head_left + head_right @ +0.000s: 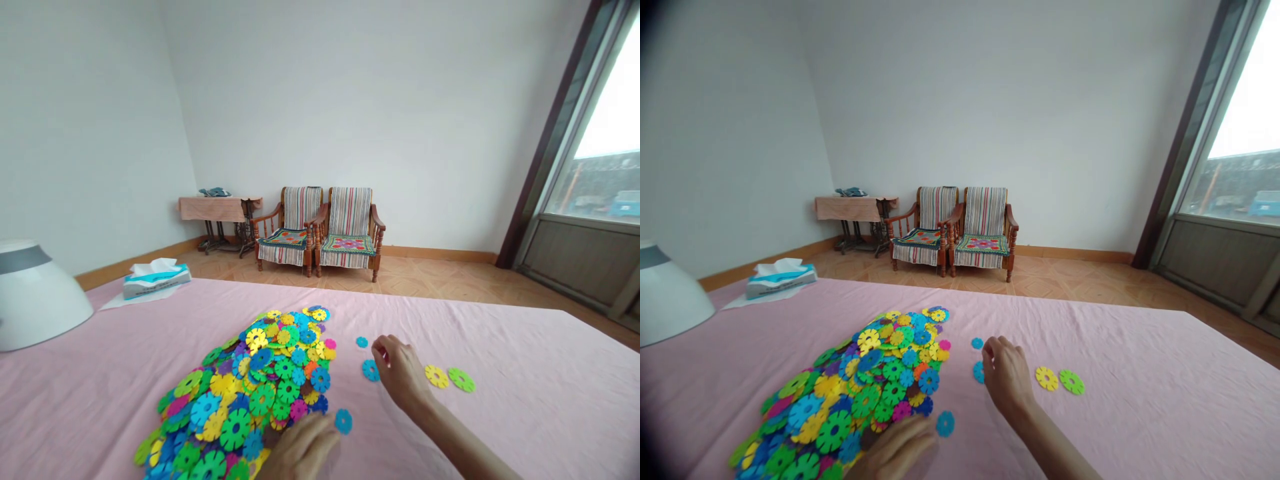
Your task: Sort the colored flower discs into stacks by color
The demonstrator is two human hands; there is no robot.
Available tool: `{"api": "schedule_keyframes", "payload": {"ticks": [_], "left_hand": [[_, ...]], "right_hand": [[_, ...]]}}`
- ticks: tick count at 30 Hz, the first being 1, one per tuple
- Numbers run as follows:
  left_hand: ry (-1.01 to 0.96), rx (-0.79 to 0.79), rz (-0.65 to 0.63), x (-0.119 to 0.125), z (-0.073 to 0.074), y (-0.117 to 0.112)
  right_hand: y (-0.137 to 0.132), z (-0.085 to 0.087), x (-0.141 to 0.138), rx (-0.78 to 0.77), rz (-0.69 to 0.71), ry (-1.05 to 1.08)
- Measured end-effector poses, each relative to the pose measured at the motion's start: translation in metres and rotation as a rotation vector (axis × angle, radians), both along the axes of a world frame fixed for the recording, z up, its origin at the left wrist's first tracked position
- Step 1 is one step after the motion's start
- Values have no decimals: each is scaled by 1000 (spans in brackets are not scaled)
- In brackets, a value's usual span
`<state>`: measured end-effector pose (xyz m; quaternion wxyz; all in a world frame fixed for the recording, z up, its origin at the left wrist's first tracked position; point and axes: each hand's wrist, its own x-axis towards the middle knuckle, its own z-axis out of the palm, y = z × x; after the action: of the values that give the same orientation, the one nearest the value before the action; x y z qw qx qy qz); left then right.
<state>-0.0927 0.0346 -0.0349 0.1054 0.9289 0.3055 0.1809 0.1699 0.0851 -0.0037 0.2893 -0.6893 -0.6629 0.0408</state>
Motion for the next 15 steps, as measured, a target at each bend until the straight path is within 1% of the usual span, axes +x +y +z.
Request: {"api": "schedule_keyframes", "payload": {"ticks": [2, 4, 6, 8, 11, 15], "left_hand": [[148, 6, -16, 10, 9, 8], [227, -21, -48, 21, 24, 17], [234, -20, 22, 32, 37, 26], [240, -17, 100, 41, 45, 36], [263, 9, 161, 47, 45, 51], [295, 89, 128, 35, 38, 61]], "right_hand": [[-13, -3, -6, 42, 44, -1], [-23, -8, -9, 77, 77, 2], [-29, -13, -10, 82, 89, 4], [-33, -18, -10, 74, 90, 7], [-36, -23, -11, 78, 76, 23], [-39, -26, -13, 72, 54, 49]]}}
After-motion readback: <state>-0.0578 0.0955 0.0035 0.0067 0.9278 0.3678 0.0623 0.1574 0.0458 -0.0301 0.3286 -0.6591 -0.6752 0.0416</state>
